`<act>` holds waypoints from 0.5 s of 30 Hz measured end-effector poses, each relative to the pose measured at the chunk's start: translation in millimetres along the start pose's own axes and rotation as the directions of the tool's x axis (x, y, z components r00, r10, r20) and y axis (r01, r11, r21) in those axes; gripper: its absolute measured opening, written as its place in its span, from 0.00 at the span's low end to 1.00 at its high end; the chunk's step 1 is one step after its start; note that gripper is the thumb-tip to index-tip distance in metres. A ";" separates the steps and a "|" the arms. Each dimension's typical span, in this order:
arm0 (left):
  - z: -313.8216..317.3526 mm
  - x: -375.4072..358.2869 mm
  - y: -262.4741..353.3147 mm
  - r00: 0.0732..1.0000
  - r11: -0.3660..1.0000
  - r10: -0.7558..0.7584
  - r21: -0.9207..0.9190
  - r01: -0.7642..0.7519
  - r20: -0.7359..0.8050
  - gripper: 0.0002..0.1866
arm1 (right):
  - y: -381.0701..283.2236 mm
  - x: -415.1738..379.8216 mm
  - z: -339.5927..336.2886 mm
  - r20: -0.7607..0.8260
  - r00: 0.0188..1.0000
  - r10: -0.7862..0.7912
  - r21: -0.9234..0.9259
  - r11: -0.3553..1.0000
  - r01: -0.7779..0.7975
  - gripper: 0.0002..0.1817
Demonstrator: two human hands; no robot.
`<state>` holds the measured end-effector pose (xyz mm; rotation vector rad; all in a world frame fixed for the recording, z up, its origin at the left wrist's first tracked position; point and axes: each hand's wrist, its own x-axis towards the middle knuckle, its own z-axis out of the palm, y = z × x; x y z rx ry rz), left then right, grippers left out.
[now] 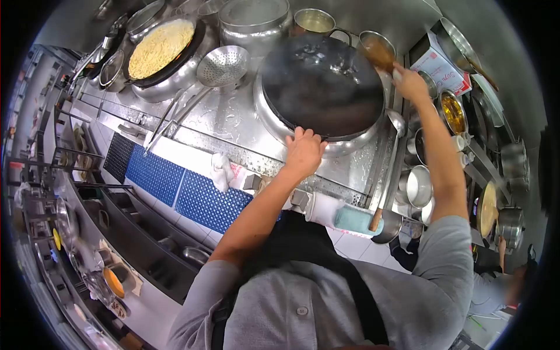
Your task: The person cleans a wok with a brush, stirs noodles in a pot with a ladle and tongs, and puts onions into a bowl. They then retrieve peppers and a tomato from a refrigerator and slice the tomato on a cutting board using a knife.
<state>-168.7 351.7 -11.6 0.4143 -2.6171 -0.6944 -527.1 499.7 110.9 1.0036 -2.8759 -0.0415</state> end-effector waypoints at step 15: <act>-0.2 3.4 -17.9 0.985 0.999 -0.039 0.022 0.035 0.171 0.15 | -121.3 -67.4 34.3 0.436 0.841 -0.319 0.101 0.946 0.307 0.38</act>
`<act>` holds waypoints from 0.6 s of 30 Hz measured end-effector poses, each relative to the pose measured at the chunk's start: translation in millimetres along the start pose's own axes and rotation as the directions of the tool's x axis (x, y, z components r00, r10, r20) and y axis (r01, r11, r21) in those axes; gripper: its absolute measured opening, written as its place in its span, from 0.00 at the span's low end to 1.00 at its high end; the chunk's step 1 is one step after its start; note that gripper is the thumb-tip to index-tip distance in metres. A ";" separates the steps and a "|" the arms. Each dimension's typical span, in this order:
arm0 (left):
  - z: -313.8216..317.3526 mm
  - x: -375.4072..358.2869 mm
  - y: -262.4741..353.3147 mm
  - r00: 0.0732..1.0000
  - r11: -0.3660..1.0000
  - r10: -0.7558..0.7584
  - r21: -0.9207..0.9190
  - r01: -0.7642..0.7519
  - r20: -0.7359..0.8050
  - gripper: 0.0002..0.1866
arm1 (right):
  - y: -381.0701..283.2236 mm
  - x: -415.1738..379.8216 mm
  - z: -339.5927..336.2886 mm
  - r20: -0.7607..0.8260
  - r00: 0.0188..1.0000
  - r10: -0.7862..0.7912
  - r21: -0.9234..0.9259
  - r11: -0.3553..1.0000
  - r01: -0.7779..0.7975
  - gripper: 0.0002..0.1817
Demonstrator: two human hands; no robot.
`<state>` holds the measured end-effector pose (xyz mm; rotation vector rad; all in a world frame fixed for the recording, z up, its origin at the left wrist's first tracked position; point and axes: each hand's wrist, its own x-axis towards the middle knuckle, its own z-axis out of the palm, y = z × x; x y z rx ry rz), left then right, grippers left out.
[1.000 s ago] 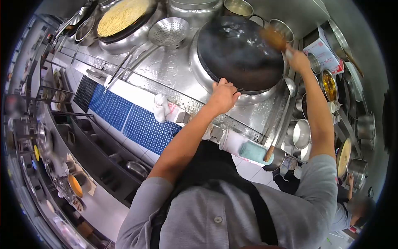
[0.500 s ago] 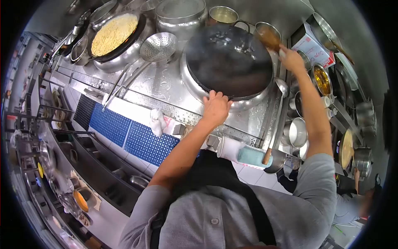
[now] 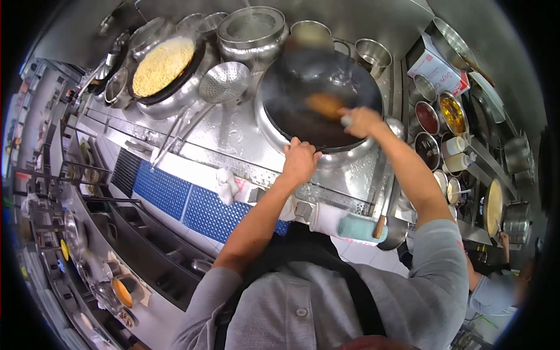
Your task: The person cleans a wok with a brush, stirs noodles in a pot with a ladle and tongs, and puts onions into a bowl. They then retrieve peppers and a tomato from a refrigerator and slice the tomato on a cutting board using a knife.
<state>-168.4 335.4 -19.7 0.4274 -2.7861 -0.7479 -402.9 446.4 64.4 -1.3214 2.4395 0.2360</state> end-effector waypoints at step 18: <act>-43.2 -37.4 -11.8 0.928 0.949 0.047 -0.273 -0.157 -0.369 0.10 | -2.5 -35.7 -19.7 0.261 0.900 -0.350 0.726 0.685 0.056 0.43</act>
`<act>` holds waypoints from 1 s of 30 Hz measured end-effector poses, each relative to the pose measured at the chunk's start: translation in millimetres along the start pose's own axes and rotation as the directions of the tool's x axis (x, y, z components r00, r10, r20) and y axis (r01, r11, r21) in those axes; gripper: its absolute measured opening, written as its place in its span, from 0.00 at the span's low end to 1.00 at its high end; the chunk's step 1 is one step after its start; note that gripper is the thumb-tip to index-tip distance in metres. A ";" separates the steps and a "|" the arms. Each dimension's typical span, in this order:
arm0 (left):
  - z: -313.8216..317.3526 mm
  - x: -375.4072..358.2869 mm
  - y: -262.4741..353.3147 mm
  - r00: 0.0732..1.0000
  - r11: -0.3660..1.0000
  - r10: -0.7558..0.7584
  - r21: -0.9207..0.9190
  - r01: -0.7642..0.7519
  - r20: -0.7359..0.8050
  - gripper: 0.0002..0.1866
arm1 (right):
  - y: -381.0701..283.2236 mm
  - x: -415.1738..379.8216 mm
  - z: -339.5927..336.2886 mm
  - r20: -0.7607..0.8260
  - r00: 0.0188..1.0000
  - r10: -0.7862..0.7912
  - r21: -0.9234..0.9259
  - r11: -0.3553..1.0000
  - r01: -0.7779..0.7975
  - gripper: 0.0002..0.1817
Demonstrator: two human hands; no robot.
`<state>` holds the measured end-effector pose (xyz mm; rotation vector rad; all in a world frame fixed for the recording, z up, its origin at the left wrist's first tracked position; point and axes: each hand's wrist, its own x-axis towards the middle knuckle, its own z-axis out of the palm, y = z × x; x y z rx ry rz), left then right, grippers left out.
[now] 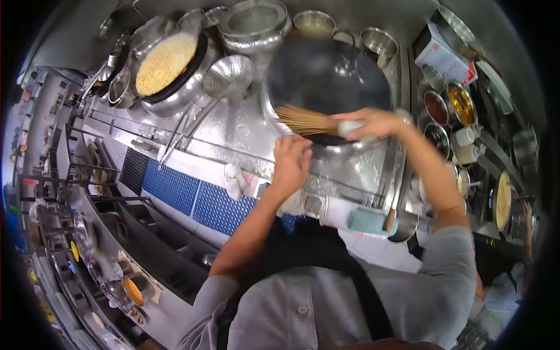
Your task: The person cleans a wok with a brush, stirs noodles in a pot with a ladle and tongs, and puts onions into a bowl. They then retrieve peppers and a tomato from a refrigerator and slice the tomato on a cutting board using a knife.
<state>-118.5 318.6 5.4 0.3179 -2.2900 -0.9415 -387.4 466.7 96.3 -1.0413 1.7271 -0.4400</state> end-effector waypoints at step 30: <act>50.8 14.3 -16.8 0.953 0.995 -0.061 0.096 0.034 0.296 0.06 | 36.9 34.6 -19.9 -0.247 0.969 -0.023 -0.445 0.891 -0.092 0.39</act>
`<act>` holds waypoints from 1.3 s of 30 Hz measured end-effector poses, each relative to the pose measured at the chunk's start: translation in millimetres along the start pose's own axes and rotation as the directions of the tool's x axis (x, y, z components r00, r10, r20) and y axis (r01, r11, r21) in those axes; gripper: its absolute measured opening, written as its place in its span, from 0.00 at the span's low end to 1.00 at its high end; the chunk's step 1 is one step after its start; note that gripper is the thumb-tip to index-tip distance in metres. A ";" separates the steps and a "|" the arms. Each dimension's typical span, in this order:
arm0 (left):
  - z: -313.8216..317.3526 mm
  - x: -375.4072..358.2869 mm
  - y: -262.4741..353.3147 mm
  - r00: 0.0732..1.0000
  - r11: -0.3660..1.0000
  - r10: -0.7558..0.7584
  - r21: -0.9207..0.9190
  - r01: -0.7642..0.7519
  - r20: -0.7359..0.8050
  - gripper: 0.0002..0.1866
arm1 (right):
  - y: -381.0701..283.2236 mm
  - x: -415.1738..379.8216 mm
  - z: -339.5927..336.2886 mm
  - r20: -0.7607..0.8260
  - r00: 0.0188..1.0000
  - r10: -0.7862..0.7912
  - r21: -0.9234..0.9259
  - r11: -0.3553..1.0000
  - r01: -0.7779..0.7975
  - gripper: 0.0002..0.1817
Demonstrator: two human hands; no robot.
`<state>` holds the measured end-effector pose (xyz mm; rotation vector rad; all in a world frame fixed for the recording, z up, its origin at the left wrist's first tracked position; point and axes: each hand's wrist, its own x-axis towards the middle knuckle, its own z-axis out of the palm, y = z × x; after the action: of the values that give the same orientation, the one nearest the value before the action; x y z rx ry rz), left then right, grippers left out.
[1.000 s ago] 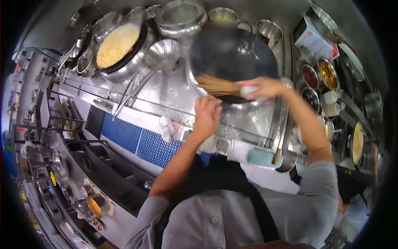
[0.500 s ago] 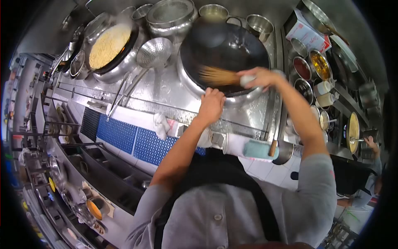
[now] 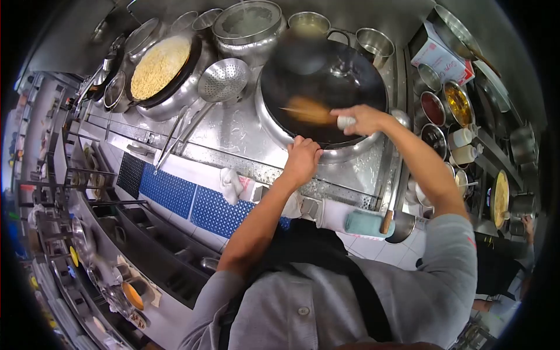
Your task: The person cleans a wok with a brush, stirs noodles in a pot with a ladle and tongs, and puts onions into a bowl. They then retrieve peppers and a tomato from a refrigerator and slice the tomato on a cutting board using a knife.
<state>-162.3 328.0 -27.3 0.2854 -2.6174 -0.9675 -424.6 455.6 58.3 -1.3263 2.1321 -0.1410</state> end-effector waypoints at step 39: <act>3.4 5.1 15.4 1.000 0.988 -0.020 0.150 0.018 0.014 0.11 | 31.4 36.1 2.7 -0.445 0.853 0.274 -0.352 0.822 -0.448 0.25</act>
<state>-169.4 340.1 -18.3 0.3411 -2.7115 -0.7821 -458.6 441.3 27.7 -1.1513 2.8415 0.2996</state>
